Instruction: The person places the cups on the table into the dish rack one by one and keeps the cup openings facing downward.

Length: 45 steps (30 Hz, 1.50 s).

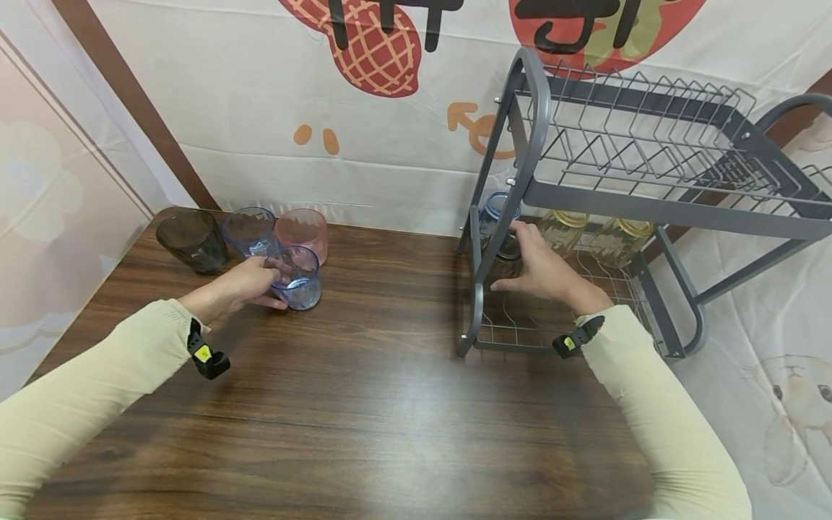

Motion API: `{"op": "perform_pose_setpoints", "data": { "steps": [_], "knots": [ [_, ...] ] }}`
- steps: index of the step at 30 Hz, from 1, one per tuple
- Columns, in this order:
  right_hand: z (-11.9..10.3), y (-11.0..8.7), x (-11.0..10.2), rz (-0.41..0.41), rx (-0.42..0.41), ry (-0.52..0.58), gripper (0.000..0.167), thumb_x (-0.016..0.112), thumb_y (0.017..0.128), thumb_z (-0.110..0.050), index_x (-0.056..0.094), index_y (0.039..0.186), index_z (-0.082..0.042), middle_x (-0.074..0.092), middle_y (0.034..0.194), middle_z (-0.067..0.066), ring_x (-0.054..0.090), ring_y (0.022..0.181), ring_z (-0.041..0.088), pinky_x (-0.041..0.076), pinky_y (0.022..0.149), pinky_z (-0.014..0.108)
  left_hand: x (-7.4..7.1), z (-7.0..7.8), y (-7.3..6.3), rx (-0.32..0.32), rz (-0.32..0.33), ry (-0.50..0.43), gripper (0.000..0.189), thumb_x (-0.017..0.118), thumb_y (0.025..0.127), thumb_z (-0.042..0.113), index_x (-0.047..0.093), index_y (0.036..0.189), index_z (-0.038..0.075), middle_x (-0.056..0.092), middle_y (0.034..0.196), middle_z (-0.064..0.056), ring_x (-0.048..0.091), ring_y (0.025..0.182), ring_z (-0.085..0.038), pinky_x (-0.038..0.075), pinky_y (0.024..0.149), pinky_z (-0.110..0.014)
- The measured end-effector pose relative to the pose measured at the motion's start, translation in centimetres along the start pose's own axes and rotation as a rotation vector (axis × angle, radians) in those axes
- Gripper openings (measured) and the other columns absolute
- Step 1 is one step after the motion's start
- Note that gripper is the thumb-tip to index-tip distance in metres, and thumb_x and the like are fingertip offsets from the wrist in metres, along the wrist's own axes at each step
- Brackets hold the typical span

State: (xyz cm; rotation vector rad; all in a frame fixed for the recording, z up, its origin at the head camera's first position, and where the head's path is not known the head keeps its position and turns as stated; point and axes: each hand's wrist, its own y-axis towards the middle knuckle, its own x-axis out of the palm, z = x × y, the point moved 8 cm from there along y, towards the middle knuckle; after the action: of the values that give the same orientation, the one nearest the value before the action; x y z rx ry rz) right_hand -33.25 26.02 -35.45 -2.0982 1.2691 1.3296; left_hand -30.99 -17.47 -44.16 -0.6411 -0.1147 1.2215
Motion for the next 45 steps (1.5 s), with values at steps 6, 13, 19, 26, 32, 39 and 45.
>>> {"op": "perform_pose_setpoints", "data": {
  "steps": [6, 13, 19, 26, 32, 39, 45],
  "knots": [
    [0.1, -0.4, -0.5, 0.028, 0.006, -0.031, 0.098, 0.094, 0.073, -0.014, 0.032, 0.146, 0.003, 0.036, 0.144, 0.026, 0.035, 0.13, 0.04, 0.037, 0.103, 0.06, -0.1, -0.1, 0.0, 0.003, -0.001, 0.01, 0.054, 0.023, 0.101, 0.0, 0.021, 0.152, -0.017, 0.027, 0.149, -0.037, 0.047, 0.12, -0.042, 0.062, 0.088, -0.036],
    [0.5, -1.1, -1.4, 0.062, 0.062, -0.012, 0.078, 0.086, 0.081, -0.012, 0.038, 0.141, 0.002, 0.039, 0.132, 0.023, 0.04, 0.115, 0.033, 0.045, 0.089, 0.05, -0.2, -0.1, -0.1, 0.005, 0.004, 0.006, 0.052, 0.024, 0.102, 0.001, 0.024, 0.151, -0.017, 0.029, 0.148, -0.036, 0.051, 0.112, -0.038, 0.062, 0.087, -0.035],
    [0.0, -1.9, -2.7, 0.099, 0.048, 0.005, 0.075, 0.079, 0.088, -0.012, 0.035, 0.147, 0.001, 0.04, 0.133, 0.025, 0.044, 0.117, 0.038, 0.047, 0.093, 0.057, -0.1, -0.1, -0.2, 0.007, 0.005, 0.017, 0.051, 0.023, 0.104, 0.002, 0.023, 0.152, -0.016, 0.029, 0.149, -0.036, 0.05, 0.118, -0.04, 0.062, 0.089, -0.036],
    [-0.9, -2.5, -4.4, 0.167, 0.012, 0.02, 0.07, 0.077, 0.088, -0.006, 0.039, 0.147, 0.001, 0.039, 0.137, 0.024, 0.045, 0.118, 0.04, 0.044, 0.095, 0.053, -0.1, -0.3, -0.1, 0.043, -0.032, -0.01, 0.05, 0.023, 0.106, 0.003, 0.023, 0.151, -0.016, 0.03, 0.147, -0.035, 0.051, 0.118, -0.04, 0.061, 0.09, -0.037],
    [-1.5, -3.0, -4.9, 0.184, 0.026, 0.011, 0.073, 0.077, 0.088, -0.007, 0.037, 0.149, 0.001, 0.039, 0.14, 0.021, 0.046, 0.12, 0.034, 0.047, 0.098, 0.039, 0.3, -0.4, -0.3, 0.055, -0.047, -0.044, 0.047, 0.024, 0.106, 0.001, 0.026, 0.15, -0.016, 0.032, 0.145, -0.033, 0.049, 0.115, -0.034, 0.062, 0.088, -0.035],
    [-2.6, -3.5, -5.6, 0.208, -0.018, 0.021, 0.07, 0.076, 0.088, -0.002, 0.039, 0.147, 0.002, 0.045, 0.134, 0.023, 0.047, 0.117, 0.028, 0.041, 0.096, 0.013, 0.3, -0.1, -0.7, 0.068, -0.036, -0.027, 0.047, 0.025, 0.106, 0.001, 0.029, 0.149, -0.016, 0.032, 0.146, -0.033, 0.052, 0.11, -0.033, 0.063, 0.085, -0.033],
    [-3.2, -4.1, -6.4, 0.226, -0.011, 0.008, 0.059, 0.074, 0.089, 0.0, 0.048, 0.142, 0.001, 0.055, 0.129, 0.015, 0.053, 0.113, 0.02, 0.047, 0.094, 0.015, 0.1, 0.1, -1.0, 0.105, -0.03, -0.019, 0.048, 0.026, 0.104, 0.001, 0.03, 0.149, -0.016, 0.031, 0.149, -0.035, 0.054, 0.114, -0.036, 0.063, 0.082, -0.032]
  ]
}}
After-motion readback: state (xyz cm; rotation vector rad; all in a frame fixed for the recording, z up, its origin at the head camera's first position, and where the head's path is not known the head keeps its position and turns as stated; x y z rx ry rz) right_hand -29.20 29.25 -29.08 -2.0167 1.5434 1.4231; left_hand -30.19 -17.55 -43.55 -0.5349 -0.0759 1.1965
